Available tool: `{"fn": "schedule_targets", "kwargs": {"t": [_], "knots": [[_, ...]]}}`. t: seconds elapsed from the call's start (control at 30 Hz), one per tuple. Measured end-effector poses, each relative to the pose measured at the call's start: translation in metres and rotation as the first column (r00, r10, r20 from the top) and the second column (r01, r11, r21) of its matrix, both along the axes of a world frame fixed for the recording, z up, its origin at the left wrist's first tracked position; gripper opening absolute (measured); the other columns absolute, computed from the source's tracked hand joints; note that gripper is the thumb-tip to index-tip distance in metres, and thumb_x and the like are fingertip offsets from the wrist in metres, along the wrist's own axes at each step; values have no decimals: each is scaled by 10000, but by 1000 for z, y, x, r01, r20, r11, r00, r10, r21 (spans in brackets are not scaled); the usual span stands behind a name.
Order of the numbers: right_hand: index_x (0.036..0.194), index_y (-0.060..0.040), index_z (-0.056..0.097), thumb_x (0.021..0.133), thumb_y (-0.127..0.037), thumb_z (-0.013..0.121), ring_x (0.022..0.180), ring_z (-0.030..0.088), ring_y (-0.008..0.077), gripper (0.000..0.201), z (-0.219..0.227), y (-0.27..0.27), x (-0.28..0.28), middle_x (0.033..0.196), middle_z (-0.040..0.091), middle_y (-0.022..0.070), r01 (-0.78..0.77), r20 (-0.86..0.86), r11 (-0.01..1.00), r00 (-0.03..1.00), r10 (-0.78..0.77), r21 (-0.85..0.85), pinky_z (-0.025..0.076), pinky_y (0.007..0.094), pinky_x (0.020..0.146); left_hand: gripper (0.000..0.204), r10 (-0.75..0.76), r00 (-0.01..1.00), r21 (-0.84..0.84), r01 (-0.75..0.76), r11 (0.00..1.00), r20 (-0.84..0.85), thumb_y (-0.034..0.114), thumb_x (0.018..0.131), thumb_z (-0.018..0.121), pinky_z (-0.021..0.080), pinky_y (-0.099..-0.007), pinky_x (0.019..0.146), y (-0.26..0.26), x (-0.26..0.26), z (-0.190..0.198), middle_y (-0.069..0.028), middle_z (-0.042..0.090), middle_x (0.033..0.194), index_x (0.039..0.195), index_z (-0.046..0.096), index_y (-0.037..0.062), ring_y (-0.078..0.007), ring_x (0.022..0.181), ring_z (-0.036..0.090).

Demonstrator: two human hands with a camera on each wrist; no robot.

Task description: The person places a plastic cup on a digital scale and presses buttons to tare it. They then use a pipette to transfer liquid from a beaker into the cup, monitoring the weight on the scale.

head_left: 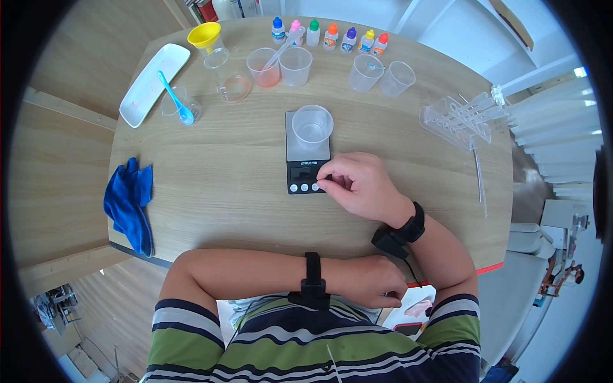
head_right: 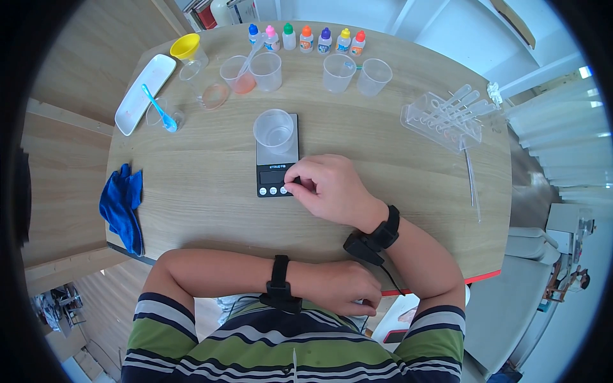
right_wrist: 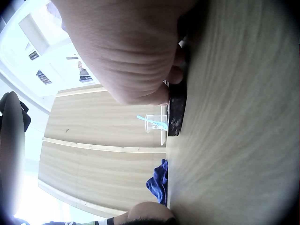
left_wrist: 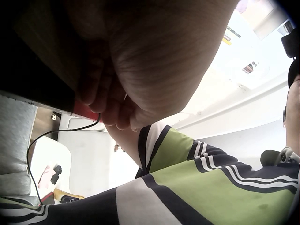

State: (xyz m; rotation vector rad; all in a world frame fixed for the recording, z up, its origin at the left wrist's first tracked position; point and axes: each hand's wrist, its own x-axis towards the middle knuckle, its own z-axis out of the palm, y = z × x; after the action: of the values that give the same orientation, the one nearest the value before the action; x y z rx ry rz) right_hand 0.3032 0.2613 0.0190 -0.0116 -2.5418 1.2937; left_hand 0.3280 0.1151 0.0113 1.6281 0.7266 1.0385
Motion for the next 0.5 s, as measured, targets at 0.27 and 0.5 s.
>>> {"fn": "schedule_targets", "kwargs": {"t": [0.27,0.5], "knots": [[947,-104,761,896,-81,852,585,596,203,107,1,0,0,702,636,42,-7,-7,1000,1000,7,-9,455,366,555,160,-2,1000,-6,2,1000,-2,164,979,761,573,-481,793,0,1,-1,-142,754,909,939,766,10,-361,856,727],[946,-103,756,899,-89,850,584,596,206,106,0,1,0,706,639,41,-10,8,1000,1000,10,7,459,370,564,152,-1,1000,-5,1,1000,-9,162,976,763,571,-482,796,0,0,0,-140,750,908,936,763,16,-361,863,726]]}}
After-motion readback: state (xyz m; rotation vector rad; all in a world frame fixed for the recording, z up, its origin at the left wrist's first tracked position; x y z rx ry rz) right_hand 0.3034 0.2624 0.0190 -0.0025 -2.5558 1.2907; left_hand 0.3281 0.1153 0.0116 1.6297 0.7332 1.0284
